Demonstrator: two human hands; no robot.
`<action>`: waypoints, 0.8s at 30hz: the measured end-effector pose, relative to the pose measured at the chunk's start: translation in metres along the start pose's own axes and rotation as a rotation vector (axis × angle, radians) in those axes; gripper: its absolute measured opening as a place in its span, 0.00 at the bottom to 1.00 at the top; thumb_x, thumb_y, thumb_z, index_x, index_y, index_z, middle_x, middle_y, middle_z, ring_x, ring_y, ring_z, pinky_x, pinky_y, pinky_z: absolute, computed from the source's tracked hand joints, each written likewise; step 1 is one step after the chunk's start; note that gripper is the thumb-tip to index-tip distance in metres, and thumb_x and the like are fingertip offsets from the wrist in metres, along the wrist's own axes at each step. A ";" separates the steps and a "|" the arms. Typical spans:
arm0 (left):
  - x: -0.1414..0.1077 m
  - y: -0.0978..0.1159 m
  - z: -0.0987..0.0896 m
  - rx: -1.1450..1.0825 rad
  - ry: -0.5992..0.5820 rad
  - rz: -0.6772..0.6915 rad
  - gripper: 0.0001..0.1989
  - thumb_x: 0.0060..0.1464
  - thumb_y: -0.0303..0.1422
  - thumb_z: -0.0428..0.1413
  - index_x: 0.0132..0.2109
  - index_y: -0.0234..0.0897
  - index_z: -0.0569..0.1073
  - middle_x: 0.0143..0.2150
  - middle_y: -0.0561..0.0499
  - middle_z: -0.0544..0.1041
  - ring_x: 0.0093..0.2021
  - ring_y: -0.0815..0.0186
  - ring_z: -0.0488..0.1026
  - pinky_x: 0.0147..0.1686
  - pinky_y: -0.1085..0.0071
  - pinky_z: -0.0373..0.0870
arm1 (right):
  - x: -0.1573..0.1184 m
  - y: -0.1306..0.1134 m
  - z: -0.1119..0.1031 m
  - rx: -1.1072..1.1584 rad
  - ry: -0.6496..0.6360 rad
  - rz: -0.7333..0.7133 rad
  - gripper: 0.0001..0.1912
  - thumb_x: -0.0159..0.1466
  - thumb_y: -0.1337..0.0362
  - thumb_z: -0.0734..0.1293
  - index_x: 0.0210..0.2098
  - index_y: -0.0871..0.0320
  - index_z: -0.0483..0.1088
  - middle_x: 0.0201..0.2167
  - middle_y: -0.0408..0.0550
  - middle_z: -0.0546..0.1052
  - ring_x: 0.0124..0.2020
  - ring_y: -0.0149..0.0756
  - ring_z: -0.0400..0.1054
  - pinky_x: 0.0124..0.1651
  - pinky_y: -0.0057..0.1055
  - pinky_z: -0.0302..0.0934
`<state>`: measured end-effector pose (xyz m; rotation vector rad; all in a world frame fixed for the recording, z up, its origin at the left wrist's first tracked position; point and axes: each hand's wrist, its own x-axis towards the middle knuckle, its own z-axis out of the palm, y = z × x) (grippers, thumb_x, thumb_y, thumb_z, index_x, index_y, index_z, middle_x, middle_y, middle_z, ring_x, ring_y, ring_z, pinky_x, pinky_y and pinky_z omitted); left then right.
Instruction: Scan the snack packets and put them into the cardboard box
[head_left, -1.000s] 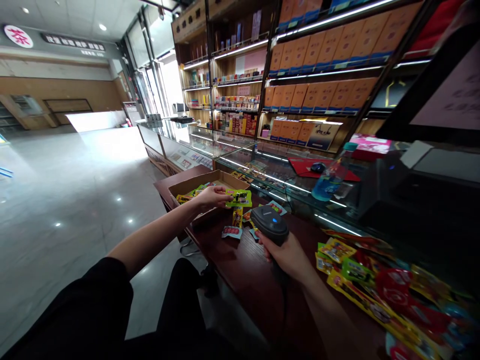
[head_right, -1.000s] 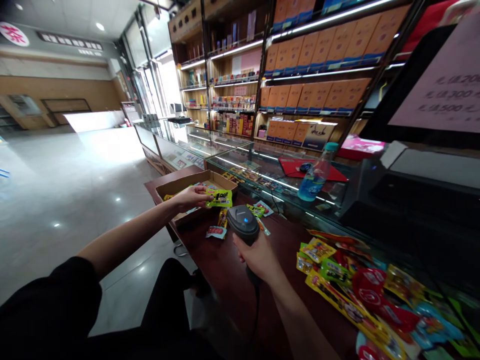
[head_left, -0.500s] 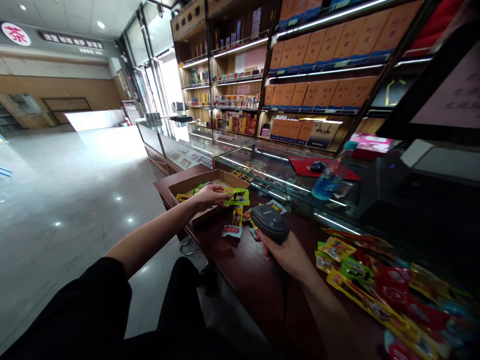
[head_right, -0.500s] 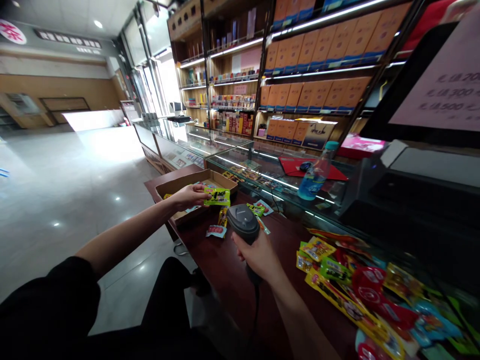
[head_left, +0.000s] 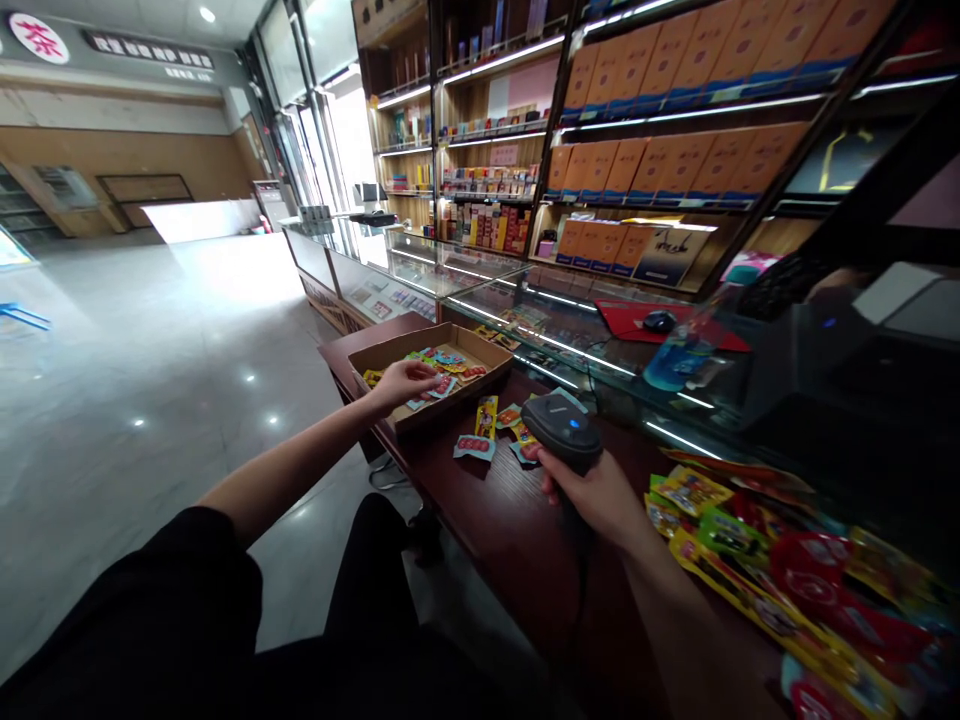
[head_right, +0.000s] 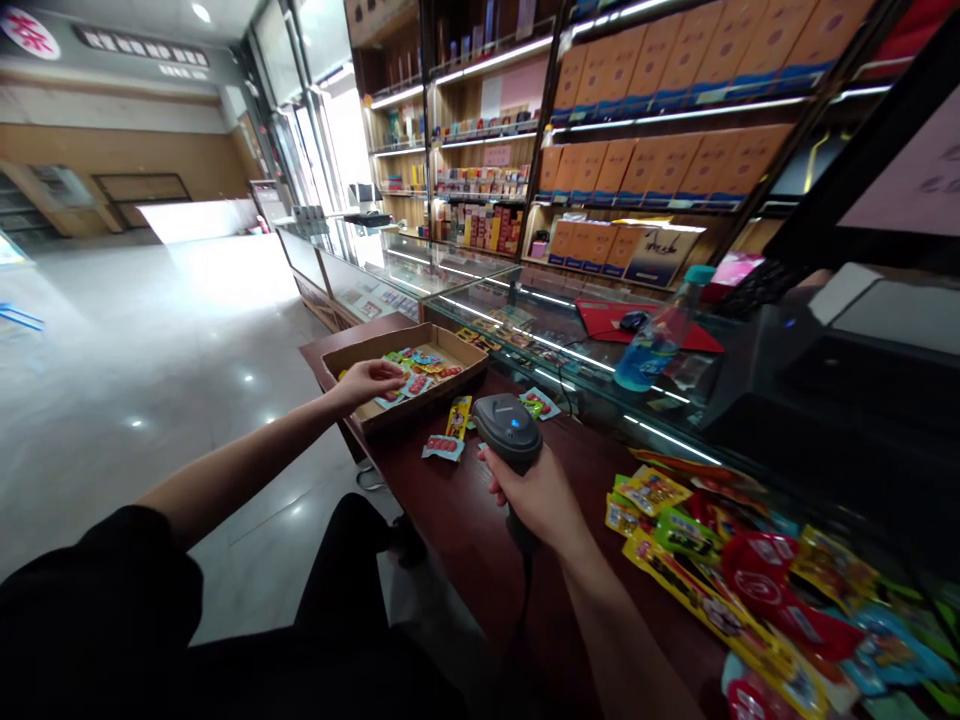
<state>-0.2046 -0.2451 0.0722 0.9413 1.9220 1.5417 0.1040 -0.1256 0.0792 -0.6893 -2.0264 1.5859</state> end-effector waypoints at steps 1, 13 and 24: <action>-0.005 -0.005 0.009 0.093 -0.079 0.036 0.20 0.39 0.40 0.71 0.36 0.34 0.77 0.32 0.48 0.79 0.30 0.66 0.76 0.34 0.70 0.74 | 0.000 0.001 0.001 0.013 -0.013 0.019 0.25 0.54 0.44 0.70 0.33 0.62 0.74 0.17 0.44 0.72 0.17 0.32 0.66 0.20 0.27 0.62; -0.027 -0.052 0.078 0.756 -0.474 0.362 0.21 0.45 0.26 0.62 0.49 0.38 0.79 0.47 0.43 0.79 0.47 0.56 0.75 0.48 0.68 0.68 | -0.003 0.003 0.000 0.006 -0.022 0.051 0.17 0.55 0.51 0.70 0.32 0.59 0.68 0.16 0.41 0.71 0.16 0.31 0.65 0.20 0.28 0.62; 0.008 0.001 0.065 0.047 -0.376 -0.182 0.20 0.34 0.40 0.73 0.30 0.32 0.75 0.27 0.49 0.78 0.25 0.69 0.75 0.26 0.75 0.72 | 0.000 0.005 -0.002 0.050 -0.032 0.079 0.16 0.53 0.51 0.71 0.28 0.57 0.66 0.15 0.40 0.70 0.15 0.30 0.63 0.19 0.27 0.60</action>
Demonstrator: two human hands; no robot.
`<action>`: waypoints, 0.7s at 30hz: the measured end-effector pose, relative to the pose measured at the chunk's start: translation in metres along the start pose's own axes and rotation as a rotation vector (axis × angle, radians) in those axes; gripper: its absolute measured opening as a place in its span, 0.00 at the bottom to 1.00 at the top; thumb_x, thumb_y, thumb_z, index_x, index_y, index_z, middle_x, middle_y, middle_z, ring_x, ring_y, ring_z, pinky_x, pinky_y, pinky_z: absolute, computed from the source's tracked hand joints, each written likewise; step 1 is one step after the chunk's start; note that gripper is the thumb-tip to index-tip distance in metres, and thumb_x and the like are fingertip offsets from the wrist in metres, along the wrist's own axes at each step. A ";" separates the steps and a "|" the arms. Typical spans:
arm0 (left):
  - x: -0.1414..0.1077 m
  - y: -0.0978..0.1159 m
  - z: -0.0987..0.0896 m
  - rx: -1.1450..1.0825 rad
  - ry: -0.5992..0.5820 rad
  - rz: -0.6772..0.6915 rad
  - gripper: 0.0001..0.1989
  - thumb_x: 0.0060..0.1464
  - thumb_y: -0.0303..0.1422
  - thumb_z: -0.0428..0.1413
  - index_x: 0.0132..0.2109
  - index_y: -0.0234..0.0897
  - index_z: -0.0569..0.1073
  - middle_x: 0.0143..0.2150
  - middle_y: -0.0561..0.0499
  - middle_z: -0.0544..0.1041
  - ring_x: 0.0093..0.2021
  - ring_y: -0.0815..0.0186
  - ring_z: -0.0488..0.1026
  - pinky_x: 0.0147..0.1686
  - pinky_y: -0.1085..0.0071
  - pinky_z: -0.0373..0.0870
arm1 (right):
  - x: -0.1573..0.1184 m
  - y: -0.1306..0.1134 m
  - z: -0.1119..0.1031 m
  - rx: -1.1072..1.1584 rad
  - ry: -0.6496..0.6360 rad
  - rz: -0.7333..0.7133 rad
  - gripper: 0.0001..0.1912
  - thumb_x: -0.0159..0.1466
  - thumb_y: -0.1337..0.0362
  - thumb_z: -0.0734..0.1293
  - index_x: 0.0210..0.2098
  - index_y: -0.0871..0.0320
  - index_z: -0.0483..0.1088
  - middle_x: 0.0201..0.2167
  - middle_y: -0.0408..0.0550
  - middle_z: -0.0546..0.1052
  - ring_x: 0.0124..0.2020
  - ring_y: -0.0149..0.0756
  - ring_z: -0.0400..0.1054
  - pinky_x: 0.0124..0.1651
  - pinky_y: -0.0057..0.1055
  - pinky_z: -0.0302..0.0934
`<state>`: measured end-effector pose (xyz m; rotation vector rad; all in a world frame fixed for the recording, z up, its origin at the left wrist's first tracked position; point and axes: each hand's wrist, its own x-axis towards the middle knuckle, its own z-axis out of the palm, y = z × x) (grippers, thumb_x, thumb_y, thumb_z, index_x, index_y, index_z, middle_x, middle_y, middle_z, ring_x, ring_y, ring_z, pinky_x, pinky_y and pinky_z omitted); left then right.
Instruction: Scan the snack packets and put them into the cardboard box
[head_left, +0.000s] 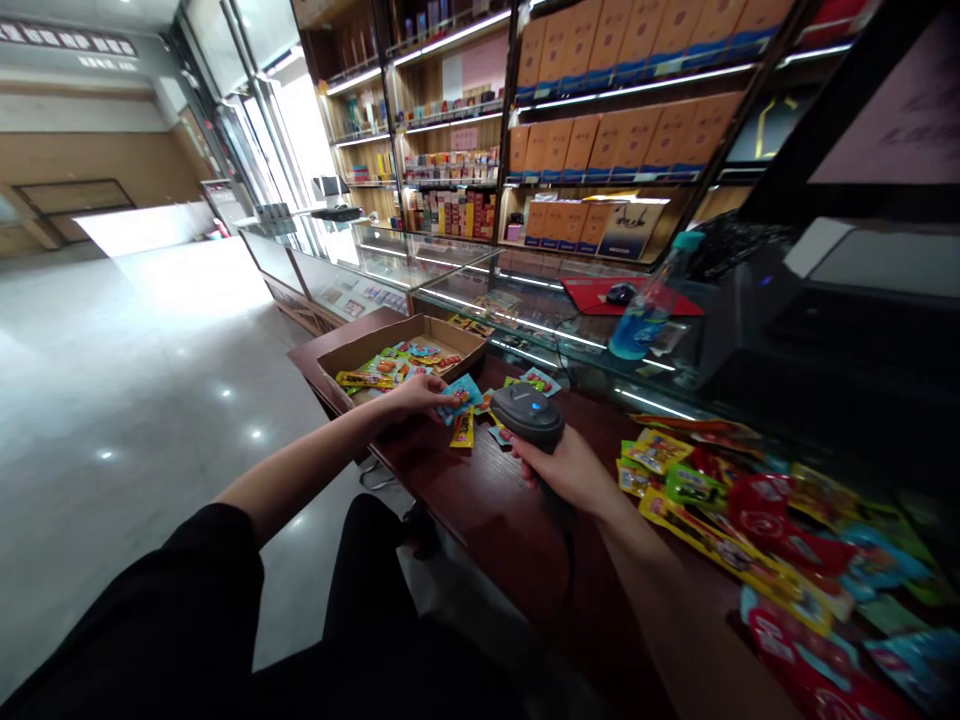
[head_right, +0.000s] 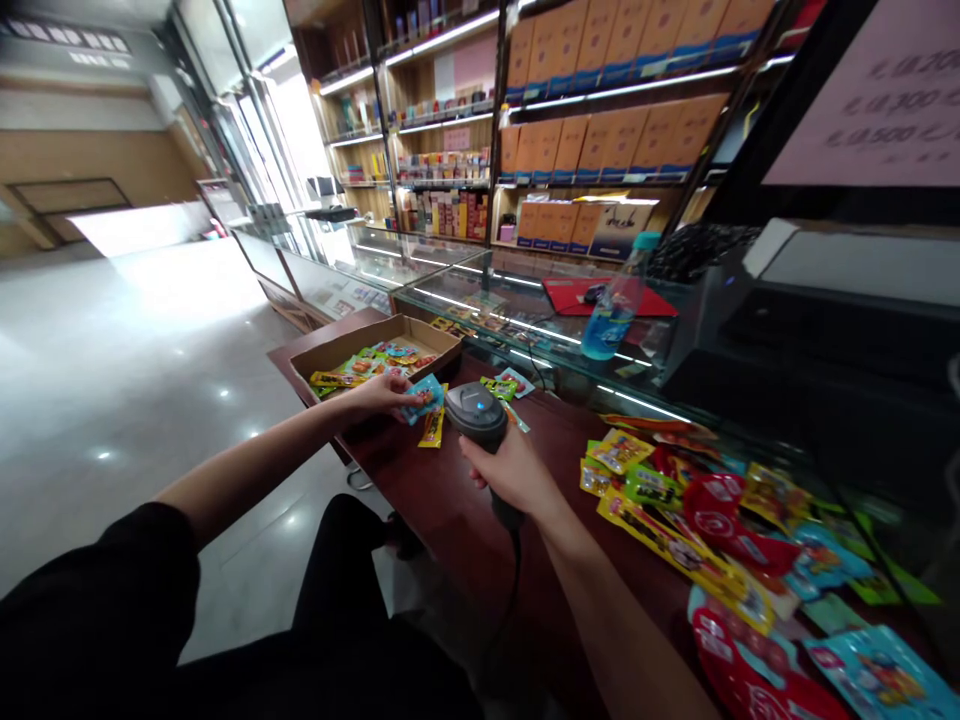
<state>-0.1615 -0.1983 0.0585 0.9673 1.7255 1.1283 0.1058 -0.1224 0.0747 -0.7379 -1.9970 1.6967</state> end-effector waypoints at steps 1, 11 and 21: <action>0.001 0.005 -0.002 -0.032 -0.007 -0.014 0.21 0.33 0.40 0.73 0.30 0.32 0.76 0.27 0.49 0.78 0.25 0.69 0.75 0.27 0.74 0.73 | 0.000 0.000 0.000 -0.002 0.002 0.003 0.16 0.53 0.51 0.71 0.28 0.57 0.66 0.15 0.40 0.70 0.15 0.30 0.63 0.19 0.27 0.60; 0.007 0.027 0.003 -0.391 -0.038 -0.018 0.22 0.34 0.24 0.73 0.40 0.32 0.76 0.37 0.46 0.81 0.34 0.64 0.79 0.39 0.61 0.80 | 0.001 0.008 0.002 -0.085 -0.042 -0.015 0.15 0.56 0.52 0.69 0.29 0.57 0.65 0.15 0.41 0.71 0.16 0.31 0.65 0.22 0.28 0.61; 0.009 0.025 0.014 -0.436 0.087 0.018 0.14 0.42 0.21 0.69 0.36 0.31 0.74 0.33 0.48 0.80 0.33 0.67 0.80 0.40 0.69 0.79 | 0.005 0.014 0.003 -0.102 -0.041 -0.019 0.15 0.57 0.52 0.69 0.28 0.58 0.66 0.15 0.42 0.71 0.15 0.32 0.65 0.21 0.28 0.62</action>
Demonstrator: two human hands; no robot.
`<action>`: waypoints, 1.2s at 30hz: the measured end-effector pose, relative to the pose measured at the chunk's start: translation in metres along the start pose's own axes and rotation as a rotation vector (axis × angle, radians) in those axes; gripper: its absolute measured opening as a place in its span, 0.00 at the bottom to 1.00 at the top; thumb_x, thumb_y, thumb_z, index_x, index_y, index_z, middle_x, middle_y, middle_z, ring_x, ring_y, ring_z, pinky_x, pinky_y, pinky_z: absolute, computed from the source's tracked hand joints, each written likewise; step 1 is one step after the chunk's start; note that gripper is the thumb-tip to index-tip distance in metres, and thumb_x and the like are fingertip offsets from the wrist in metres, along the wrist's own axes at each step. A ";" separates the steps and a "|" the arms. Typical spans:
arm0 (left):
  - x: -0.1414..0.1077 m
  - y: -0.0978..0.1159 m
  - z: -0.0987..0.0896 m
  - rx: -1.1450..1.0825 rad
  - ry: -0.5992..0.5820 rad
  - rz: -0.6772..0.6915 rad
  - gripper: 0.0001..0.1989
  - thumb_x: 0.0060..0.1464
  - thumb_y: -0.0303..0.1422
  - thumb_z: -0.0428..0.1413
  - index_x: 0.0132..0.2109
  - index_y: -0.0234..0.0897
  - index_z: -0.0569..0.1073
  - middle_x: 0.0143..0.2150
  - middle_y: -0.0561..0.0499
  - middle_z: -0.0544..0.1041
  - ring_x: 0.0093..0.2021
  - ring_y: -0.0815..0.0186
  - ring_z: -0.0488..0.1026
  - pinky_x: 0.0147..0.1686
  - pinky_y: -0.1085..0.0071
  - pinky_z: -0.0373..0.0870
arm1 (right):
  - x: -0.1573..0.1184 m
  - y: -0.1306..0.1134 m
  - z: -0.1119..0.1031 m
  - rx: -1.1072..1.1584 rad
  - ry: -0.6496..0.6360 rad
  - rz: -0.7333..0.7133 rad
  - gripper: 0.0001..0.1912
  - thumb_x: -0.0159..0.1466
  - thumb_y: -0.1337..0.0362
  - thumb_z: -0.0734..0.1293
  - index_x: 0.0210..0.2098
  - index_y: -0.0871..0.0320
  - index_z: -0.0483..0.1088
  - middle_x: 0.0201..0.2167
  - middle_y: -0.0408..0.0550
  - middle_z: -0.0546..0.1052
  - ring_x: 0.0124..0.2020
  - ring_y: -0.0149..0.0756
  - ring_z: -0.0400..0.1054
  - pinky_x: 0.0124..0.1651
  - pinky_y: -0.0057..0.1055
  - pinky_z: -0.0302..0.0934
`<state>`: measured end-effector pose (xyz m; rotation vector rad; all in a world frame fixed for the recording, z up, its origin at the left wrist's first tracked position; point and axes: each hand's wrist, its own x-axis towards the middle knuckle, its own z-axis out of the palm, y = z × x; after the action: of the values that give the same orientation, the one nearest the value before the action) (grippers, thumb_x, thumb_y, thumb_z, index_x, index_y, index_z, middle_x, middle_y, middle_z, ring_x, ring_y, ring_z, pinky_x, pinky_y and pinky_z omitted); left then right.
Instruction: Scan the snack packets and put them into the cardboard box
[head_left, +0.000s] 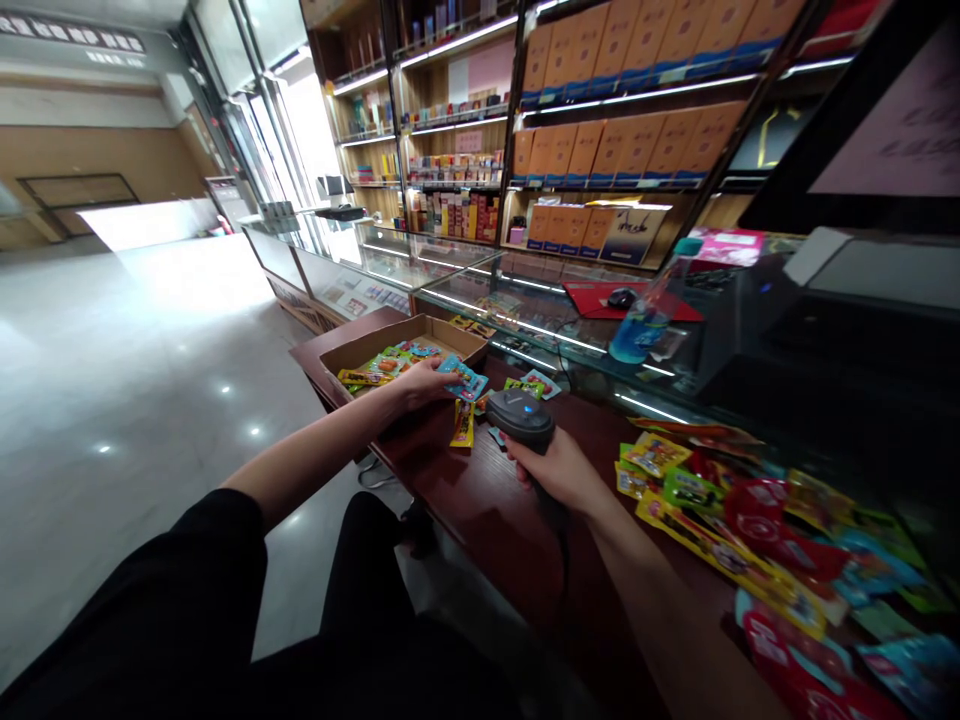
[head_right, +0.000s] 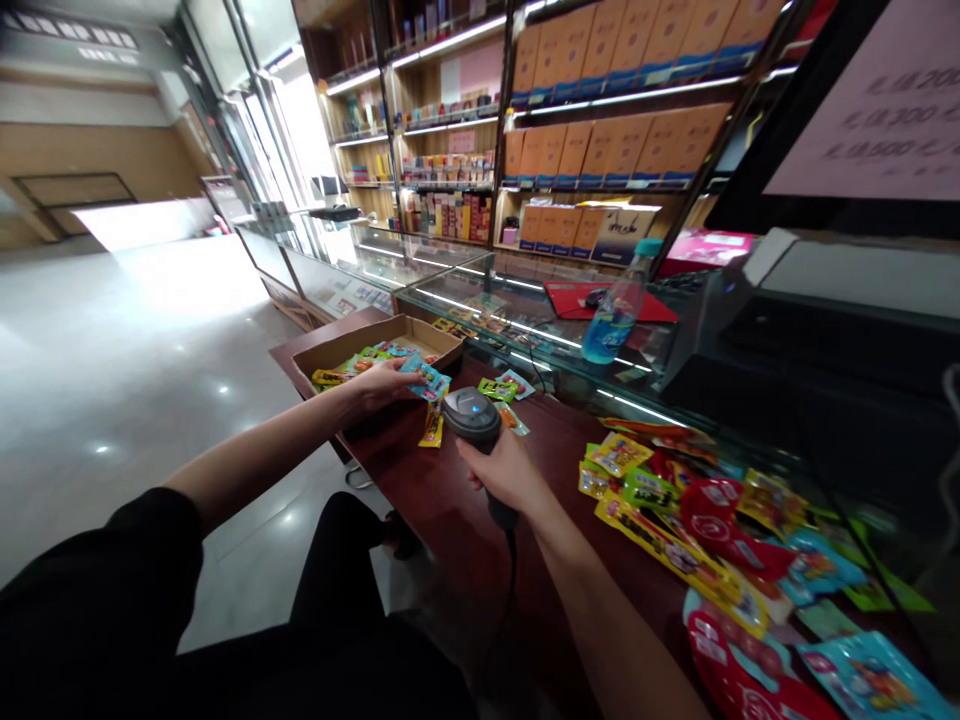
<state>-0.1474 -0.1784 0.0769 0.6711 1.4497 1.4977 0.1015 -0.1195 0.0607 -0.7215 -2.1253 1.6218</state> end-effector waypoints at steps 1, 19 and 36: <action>0.000 -0.001 -0.001 0.001 0.001 -0.007 0.14 0.42 0.21 0.69 0.36 0.31 0.74 0.33 0.48 0.80 0.33 0.66 0.80 0.40 0.69 0.79 | 0.000 0.001 0.000 -0.002 0.003 -0.004 0.15 0.57 0.52 0.69 0.28 0.58 0.66 0.15 0.42 0.71 0.15 0.32 0.65 0.21 0.28 0.62; -0.004 -0.004 -0.009 -0.016 0.001 0.042 0.18 0.38 0.20 0.71 0.37 0.30 0.73 0.35 0.48 0.80 0.34 0.64 0.80 0.36 0.70 0.79 | 0.001 0.001 0.003 -0.033 0.051 -0.038 0.15 0.57 0.53 0.69 0.27 0.56 0.65 0.14 0.40 0.69 0.15 0.31 0.64 0.20 0.28 0.60; -0.034 0.049 -0.100 -0.130 0.385 0.180 0.19 0.41 0.28 0.72 0.39 0.29 0.72 0.34 0.45 0.80 0.31 0.64 0.80 0.37 0.67 0.80 | 0.003 0.000 0.001 0.123 0.073 0.056 0.22 0.49 0.47 0.73 0.32 0.58 0.69 0.19 0.41 0.71 0.16 0.30 0.63 0.17 0.28 0.61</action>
<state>-0.2310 -0.2490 0.1151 0.4586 1.5890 1.9242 0.0987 -0.1182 0.0606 -0.7942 -1.9516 1.7110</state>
